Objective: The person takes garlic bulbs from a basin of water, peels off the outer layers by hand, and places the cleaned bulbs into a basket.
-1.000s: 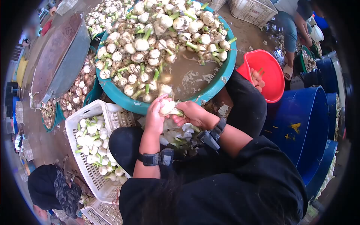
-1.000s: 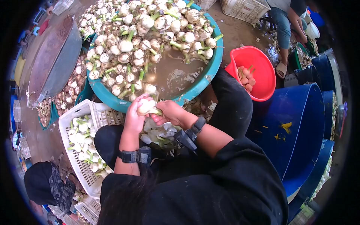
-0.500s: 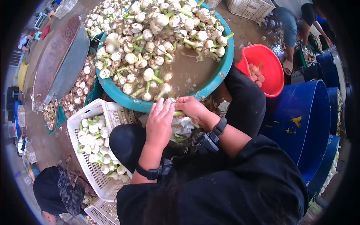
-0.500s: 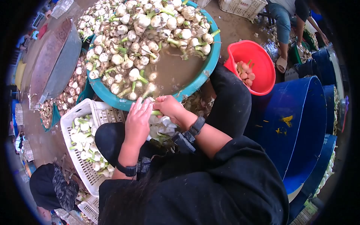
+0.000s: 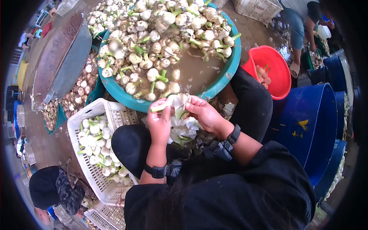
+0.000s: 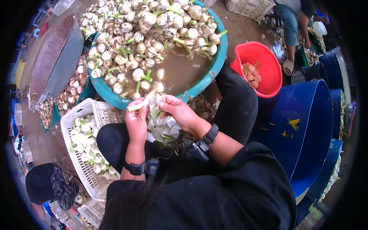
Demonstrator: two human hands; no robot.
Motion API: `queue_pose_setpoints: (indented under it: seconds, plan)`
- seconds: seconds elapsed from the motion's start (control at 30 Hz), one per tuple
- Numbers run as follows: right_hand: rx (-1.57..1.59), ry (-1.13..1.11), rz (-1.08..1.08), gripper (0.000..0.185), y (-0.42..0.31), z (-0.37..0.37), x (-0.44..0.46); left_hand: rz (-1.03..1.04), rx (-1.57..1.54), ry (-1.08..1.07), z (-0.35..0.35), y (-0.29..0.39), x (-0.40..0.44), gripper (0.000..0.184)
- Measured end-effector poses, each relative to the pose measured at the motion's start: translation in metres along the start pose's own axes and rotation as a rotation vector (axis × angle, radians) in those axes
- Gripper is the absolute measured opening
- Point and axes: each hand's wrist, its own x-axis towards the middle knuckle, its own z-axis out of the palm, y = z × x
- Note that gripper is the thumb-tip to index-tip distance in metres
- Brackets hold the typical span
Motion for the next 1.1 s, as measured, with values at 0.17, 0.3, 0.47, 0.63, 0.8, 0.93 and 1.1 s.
queue_pose_setpoints:
  seconds: [0.17,0.3,0.47,0.63,0.8,0.93,1.1]
  plan:
    - [-0.826,-0.102,-0.365,0.018,-0.003,-0.005,-0.034,-0.553,-0.777,0.259,-0.018,-0.005,0.017,0.024]
    - [0.094,0.133,-0.243,0.028,-0.038,-0.023,-0.047,-0.705,-0.779,0.294,-0.036,0.016,0.02,0.034]
    - [-0.285,-0.059,0.096,0.04,-0.036,-0.05,-0.027,-0.585,-1.022,0.119,-0.067,0.027,0.02,0.028]
    - [-1.718,0.106,0.08,0.025,-0.039,-0.013,0.009,-0.044,0.04,0.939,-0.145,0.102,-0.004,0.019]
    - [-2.05,0.014,-0.162,0.019,0.03,-0.05,0.131,0.393,0.938,0.874,-0.162,0.116,-0.022,0.006]
    - [-2.193,-0.094,0.041,0.021,0.043,-0.065,0.143,0.051,0.504,0.442,-0.071,0.07,0.002,0.015]
    - [-1.225,0.446,0.049,0.049,-0.023,-0.012,0.093,-0.222,0.184,0.099,0.003,-0.009,0.021,0.062]
